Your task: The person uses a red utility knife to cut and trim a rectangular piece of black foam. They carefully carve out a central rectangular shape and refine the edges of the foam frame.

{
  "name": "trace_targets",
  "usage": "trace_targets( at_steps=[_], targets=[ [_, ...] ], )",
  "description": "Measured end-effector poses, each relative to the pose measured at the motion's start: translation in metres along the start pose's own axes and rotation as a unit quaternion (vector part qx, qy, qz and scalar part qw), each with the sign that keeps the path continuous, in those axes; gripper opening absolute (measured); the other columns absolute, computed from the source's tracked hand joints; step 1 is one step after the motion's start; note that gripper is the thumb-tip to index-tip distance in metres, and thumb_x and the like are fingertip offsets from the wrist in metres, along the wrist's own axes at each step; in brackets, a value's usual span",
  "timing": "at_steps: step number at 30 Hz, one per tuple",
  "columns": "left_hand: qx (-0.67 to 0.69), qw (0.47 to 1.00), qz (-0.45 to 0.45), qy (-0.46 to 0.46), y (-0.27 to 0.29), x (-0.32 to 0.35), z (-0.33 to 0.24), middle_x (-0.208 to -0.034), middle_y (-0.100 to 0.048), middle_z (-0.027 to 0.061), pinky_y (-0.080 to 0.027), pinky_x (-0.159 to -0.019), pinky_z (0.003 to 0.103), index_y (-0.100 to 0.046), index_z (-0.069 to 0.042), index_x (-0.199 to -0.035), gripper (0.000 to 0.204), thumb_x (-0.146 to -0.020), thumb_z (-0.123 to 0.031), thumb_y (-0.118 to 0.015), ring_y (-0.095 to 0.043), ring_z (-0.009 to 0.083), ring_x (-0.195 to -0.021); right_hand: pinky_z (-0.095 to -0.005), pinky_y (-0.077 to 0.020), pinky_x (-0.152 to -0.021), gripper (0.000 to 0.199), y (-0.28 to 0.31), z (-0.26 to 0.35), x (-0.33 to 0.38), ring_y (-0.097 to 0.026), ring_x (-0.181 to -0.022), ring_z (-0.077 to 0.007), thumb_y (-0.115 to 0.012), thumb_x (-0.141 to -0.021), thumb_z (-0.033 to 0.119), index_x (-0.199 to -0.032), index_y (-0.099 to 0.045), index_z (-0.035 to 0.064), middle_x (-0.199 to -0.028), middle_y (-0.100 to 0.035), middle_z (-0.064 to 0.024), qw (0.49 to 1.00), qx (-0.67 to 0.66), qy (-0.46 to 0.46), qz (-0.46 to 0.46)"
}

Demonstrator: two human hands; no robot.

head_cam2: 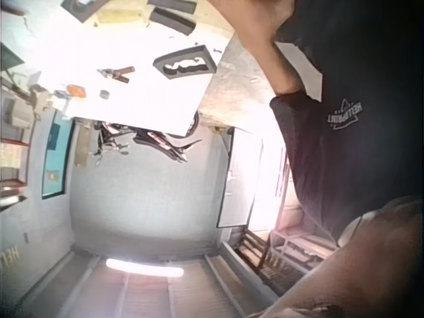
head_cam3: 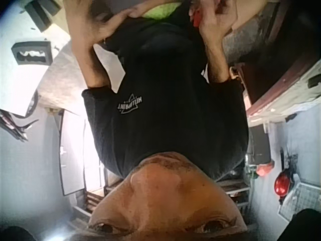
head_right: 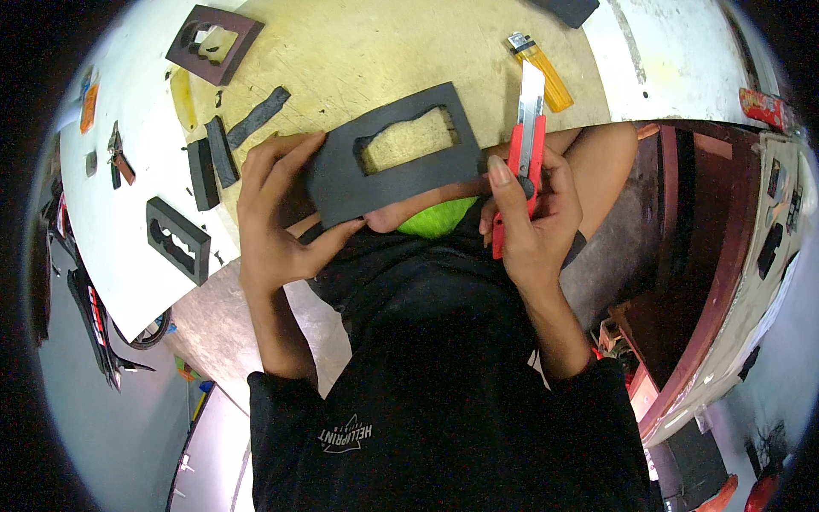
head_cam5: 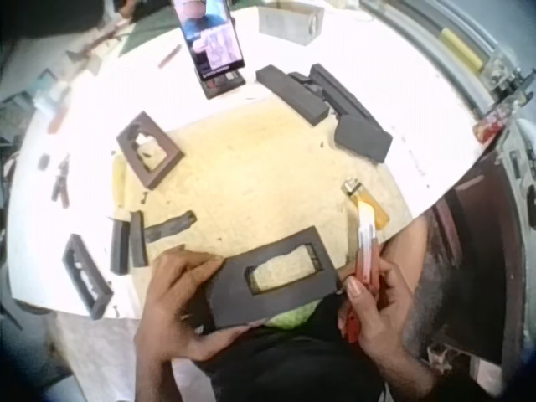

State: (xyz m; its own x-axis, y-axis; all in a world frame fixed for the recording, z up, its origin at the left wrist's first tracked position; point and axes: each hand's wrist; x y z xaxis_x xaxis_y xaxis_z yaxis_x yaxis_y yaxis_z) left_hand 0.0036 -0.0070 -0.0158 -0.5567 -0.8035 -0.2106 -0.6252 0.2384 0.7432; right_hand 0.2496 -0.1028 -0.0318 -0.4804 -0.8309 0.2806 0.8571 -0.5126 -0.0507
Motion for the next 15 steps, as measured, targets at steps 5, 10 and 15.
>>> trace_targets(
  at_steps=[5,10,15],
  targets=[
    [0.299,0.952,-0.059,0.035,0.002,0.013,0.009,-0.12,-0.061,0.0187,-0.048,-0.098,0.04,-0.059,0.003,-0.13,0.083,-0.058,-0.029,-0.084,-0.063,0.0311,-0.112,-0.0252,-0.0503,-0.05,0.036,0.002,0.017,-0.004,-0.062,-0.058,-0.0126,-0.065,-0.098,0.012,-0.127,-0.051,-0.0039,-0.089,-0.066,-0.0105,0.987,-0.087,-0.089,0.104],
    [0.425,0.901,-0.08,0.041,-0.003,0.024,0.001,-0.126,-0.06,0.0219,-0.047,-0.103,0.041,-0.05,0.006,-0.137,0.091,-0.06,-0.026,-0.087,-0.061,0.0327,-0.12,-0.031,-0.0554,-0.078,0.059,0.002,0.037,0.004,-0.068,-0.085,-0.0198,-0.067,-0.09,0.021,-0.135,-0.044,-0.0097,-0.101,-0.068,-0.0191,0.945,-0.223,-0.125,0.204],
    [0.433,0.897,-0.088,-0.024,-0.005,0.03,0.004,-0.135,-0.055,0.0308,-0.044,-0.106,0.043,-0.043,0.007,-0.141,0.105,-0.054,-0.024,-0.094,-0.061,0.0363,-0.121,-0.0297,-0.0549,-0.077,0.062,0.003,0.053,0.005,-0.067,-0.081,-0.0175,-0.07,-0.086,0.017,-0.135,-0.044,-0.0092,-0.1,-0.068,-0.0158,0.953,-0.18,-0.09,0.227]
  ],
)
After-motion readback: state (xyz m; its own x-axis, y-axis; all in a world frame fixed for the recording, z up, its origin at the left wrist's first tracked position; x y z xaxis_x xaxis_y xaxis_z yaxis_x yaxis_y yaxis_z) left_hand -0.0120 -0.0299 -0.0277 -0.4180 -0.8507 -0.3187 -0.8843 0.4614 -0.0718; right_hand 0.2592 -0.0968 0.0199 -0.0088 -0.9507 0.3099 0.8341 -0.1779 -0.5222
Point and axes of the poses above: each hand's wrist, its own x-axis away from the middle knuckle, its own y-axis out of the back of the hand, z = x × y
